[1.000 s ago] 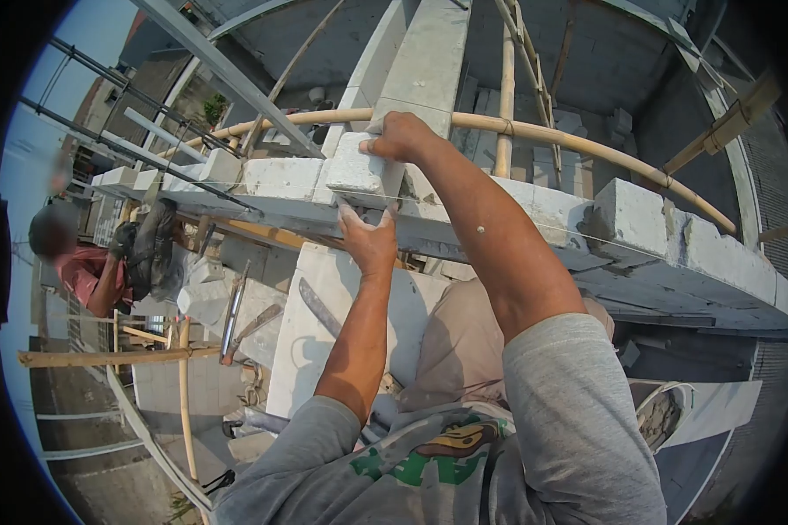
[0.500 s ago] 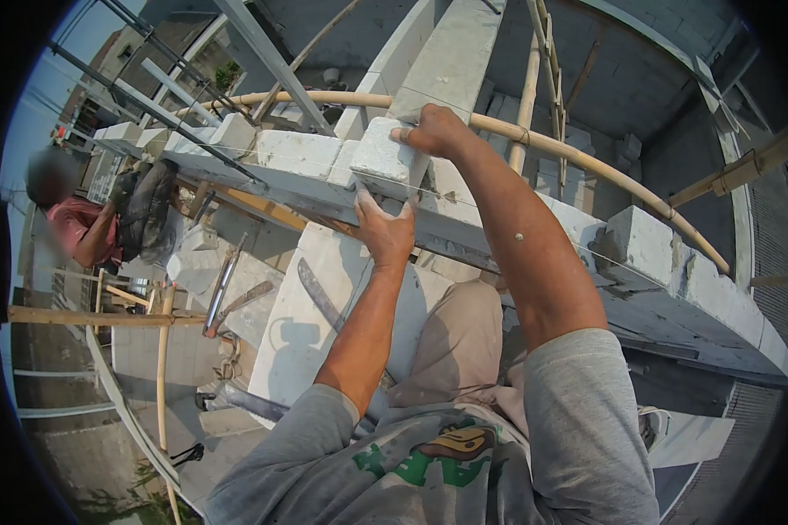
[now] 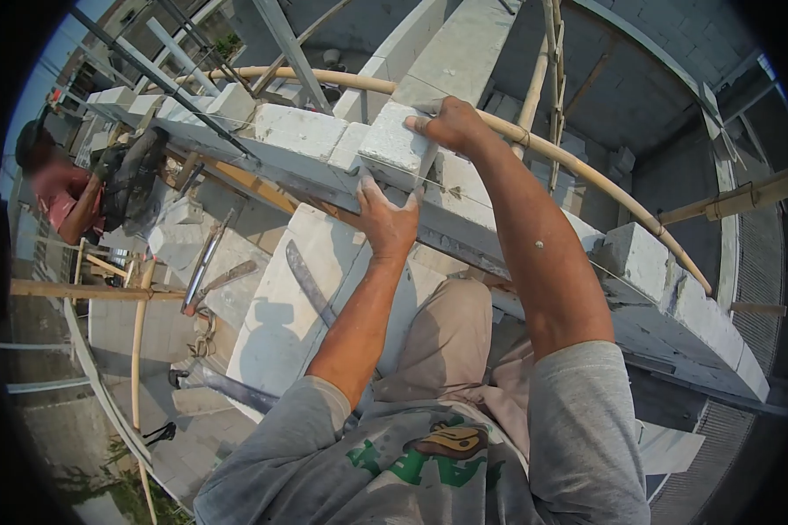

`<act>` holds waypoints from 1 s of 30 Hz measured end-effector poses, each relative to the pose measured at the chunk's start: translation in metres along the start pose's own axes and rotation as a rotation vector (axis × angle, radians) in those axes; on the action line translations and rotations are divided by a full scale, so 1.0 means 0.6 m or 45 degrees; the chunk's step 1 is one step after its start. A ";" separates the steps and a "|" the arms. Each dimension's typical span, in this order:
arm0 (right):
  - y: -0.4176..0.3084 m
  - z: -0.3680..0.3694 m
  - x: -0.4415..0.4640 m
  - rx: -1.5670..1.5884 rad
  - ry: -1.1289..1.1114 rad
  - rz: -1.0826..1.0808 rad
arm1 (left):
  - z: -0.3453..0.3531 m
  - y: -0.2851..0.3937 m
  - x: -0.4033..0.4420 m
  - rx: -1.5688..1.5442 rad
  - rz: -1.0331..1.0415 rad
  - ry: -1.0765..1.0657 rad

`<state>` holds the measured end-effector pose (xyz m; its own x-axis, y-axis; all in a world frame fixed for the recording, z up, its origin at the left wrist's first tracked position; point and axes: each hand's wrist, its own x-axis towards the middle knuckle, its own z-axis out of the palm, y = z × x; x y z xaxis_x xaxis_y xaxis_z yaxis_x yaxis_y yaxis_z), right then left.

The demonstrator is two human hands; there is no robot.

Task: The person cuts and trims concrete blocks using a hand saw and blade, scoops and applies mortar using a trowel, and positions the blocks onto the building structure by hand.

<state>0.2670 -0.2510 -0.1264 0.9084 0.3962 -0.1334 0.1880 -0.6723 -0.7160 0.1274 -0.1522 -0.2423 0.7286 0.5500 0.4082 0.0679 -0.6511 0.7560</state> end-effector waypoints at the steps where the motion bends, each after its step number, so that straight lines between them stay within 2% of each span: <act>1: 0.000 0.000 0.000 0.006 0.006 0.035 | -0.003 0.005 0.001 -0.014 -0.008 -0.001; 5: 0.012 0.001 0.008 0.022 -0.056 -0.081 | -0.007 0.007 0.000 -0.069 -0.018 0.009; 15: 0.003 0.000 0.003 0.122 -0.128 0.039 | -0.008 0.002 -0.001 -0.155 -0.016 0.004; 21: 0.011 0.008 0.003 0.101 -0.003 -0.019 | -0.009 -0.005 0.000 -0.128 0.031 -0.012; 30: 0.004 0.007 -0.004 0.100 0.007 -0.030 | -0.012 -0.007 0.000 -0.109 0.024 -0.008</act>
<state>0.2639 -0.2509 -0.1309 0.9062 0.4076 -0.1124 0.1795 -0.6115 -0.7706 0.1225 -0.1455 -0.2416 0.7337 0.5344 0.4196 -0.0043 -0.6138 0.7895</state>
